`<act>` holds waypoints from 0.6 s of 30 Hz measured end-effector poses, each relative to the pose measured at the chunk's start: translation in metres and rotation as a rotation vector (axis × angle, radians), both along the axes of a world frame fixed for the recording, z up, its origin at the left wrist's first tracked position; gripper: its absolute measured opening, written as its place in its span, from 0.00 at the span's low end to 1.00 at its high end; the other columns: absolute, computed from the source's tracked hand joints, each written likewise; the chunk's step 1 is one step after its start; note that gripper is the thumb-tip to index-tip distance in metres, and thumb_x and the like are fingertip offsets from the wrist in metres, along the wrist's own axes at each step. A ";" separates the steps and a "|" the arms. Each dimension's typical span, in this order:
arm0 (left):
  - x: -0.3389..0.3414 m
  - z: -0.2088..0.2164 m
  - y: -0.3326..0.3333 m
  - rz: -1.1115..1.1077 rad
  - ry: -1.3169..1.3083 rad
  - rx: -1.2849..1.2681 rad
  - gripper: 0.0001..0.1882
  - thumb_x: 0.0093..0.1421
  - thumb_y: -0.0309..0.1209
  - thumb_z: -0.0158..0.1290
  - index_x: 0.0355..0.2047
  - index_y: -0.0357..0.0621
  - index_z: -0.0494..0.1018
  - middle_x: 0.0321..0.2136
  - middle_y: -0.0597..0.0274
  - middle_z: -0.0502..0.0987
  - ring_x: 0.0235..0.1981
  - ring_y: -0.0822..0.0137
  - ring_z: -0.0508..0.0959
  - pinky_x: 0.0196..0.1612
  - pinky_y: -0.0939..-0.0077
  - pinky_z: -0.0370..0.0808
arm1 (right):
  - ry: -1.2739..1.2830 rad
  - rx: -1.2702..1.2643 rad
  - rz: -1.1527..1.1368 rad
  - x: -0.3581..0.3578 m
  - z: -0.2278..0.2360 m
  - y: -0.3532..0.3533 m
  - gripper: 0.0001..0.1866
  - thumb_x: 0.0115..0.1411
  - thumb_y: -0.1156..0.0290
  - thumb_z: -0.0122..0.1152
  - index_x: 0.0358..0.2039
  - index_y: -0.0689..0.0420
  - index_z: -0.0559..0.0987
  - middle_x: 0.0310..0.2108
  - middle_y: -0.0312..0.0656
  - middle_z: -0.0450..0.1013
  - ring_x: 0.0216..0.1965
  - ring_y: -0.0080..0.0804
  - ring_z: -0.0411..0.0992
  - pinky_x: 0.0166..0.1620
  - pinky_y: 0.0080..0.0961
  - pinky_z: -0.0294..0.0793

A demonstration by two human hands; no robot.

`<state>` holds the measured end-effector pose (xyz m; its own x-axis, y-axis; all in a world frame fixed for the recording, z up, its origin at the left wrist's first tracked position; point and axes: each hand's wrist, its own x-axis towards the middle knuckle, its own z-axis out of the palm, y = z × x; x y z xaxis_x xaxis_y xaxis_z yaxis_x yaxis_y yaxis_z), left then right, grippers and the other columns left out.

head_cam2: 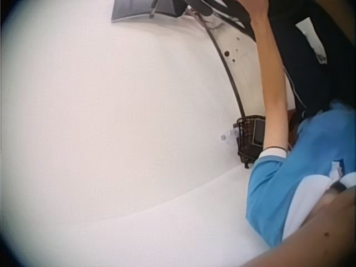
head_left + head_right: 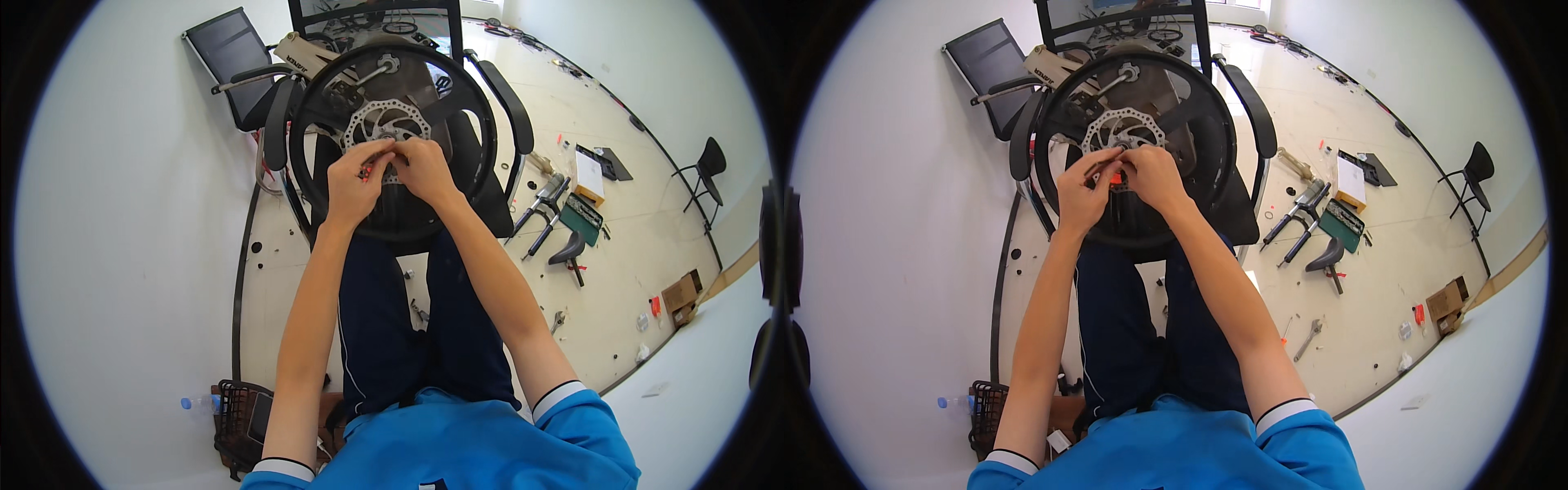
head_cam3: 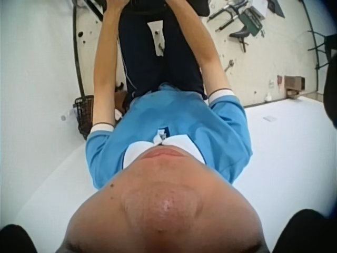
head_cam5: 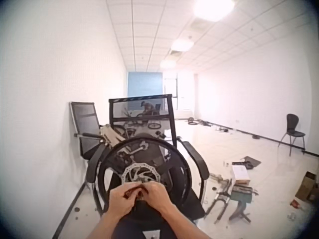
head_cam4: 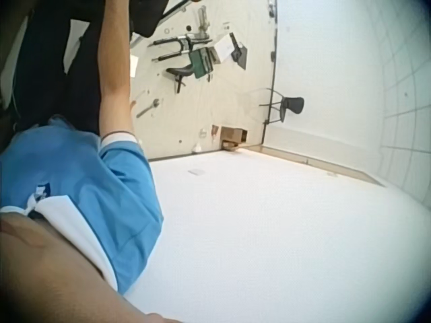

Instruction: The person sits on the floor and assembles a bicycle brake disc by inserting small metal pins into the disc rotor. They repeatedly pick up pins, align them with holes in the disc, and press them into place.

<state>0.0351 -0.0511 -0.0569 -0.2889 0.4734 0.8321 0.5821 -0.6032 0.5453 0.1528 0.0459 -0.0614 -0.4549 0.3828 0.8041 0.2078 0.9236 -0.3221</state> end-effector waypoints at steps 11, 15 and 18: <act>0.001 -0.005 0.000 0.137 0.042 0.013 0.07 0.59 0.22 0.60 0.39 0.38 0.83 0.27 0.56 0.84 0.23 0.73 0.80 0.27 0.82 0.74 | 0.133 -0.117 0.026 -0.002 0.000 -0.006 0.05 0.52 0.72 0.67 0.29 0.59 0.83 0.27 0.45 0.78 0.33 0.46 0.76 0.37 0.39 0.75; 0.003 0.001 -0.001 0.119 -0.012 -0.036 0.06 0.60 0.22 0.59 0.37 0.34 0.83 0.30 0.58 0.85 0.31 0.77 0.82 0.35 0.84 0.77 | 0.193 -0.110 -0.014 -0.005 -0.001 -0.014 0.05 0.51 0.72 0.68 0.29 0.58 0.83 0.26 0.44 0.78 0.31 0.45 0.76 0.36 0.37 0.75; 0.001 -0.002 -0.001 0.081 -0.069 -0.056 0.06 0.61 0.22 0.60 0.37 0.33 0.83 0.30 0.59 0.85 0.31 0.77 0.82 0.35 0.84 0.77 | 0.170 -0.089 -0.033 -0.008 -0.004 -0.012 0.04 0.52 0.72 0.67 0.28 0.58 0.83 0.25 0.45 0.77 0.31 0.45 0.76 0.35 0.37 0.75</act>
<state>0.0361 -0.0523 -0.0584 -0.3841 0.4911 0.7818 0.5873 -0.5235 0.6173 0.1447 0.0341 -0.0650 -0.3012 0.4680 0.8308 0.1731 0.8836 -0.4350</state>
